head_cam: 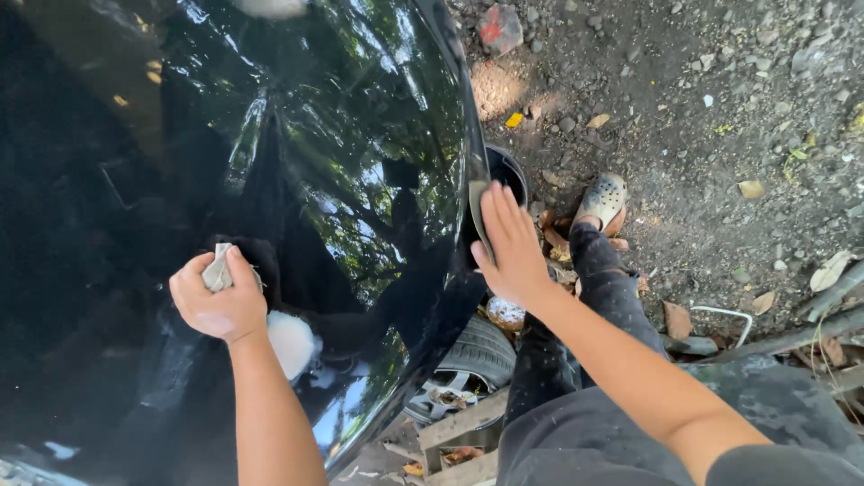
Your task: The person cleans a black car part using a cloth and a sponge. They wipe the surface repeatedly, occasionally dipping the sponge into a bucket of water and continuing to scrub the part.
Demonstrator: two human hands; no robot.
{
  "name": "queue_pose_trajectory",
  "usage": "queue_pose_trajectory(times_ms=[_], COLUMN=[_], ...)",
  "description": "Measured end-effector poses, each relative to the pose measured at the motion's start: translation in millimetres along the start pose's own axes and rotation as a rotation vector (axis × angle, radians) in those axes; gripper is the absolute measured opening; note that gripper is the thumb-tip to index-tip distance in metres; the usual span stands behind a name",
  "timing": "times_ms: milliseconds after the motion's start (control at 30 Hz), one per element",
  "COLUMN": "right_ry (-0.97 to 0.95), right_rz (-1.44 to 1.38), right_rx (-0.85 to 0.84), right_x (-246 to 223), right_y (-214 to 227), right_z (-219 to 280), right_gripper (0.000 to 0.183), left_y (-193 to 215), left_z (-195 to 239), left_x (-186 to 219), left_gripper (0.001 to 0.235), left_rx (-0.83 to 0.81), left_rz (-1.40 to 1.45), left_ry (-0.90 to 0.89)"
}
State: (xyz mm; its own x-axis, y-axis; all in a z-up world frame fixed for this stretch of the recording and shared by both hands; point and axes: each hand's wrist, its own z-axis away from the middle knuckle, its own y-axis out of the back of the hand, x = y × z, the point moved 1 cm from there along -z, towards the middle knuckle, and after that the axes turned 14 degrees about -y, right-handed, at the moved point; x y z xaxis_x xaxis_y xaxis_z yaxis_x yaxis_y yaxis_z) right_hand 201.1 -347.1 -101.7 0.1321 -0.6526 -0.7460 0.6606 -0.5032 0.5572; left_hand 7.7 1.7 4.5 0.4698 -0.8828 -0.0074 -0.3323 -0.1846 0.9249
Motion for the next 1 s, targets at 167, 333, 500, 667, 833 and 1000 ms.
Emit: queue_pose_trajectory(times_ms=[167, 333, 500, 667, 833, 1000], right_ry=[0.001, 0.003, 0.066, -0.059, 0.096, 0.058], right_rz=[-0.047, -0.123, -0.105, -0.184, -0.19, -0.207], right_rx=[0.09, 0.118, 0.073, 0.097, 0.064, 0.155], right_x=[-9, -26, -18, -9, -13, 7], right_y=[4, 13, -6, -7, -4, -15], right_z=[-91, -87, -22, -94, -31, -103], right_gripper=[0.067, 0.062, 0.065, 0.061, 0.065, 0.058], left_y=[-3, -3, 1, 2, 1, -1], left_z=[0, -3, 0, 3, 0, 0], left_x=[-2, 3, 0, -3, 2, 1], left_gripper=[0.024, 0.023, 0.024, 0.022, 0.021, 0.019], left_rx=[-0.009, -0.001, -0.019, -0.029, -0.022, -0.038], left_rz=[0.003, -0.007, -0.001, -0.031, -0.002, -0.006], left_ry=[-0.004, -0.021, 0.008, -0.006, 0.03, 0.051])
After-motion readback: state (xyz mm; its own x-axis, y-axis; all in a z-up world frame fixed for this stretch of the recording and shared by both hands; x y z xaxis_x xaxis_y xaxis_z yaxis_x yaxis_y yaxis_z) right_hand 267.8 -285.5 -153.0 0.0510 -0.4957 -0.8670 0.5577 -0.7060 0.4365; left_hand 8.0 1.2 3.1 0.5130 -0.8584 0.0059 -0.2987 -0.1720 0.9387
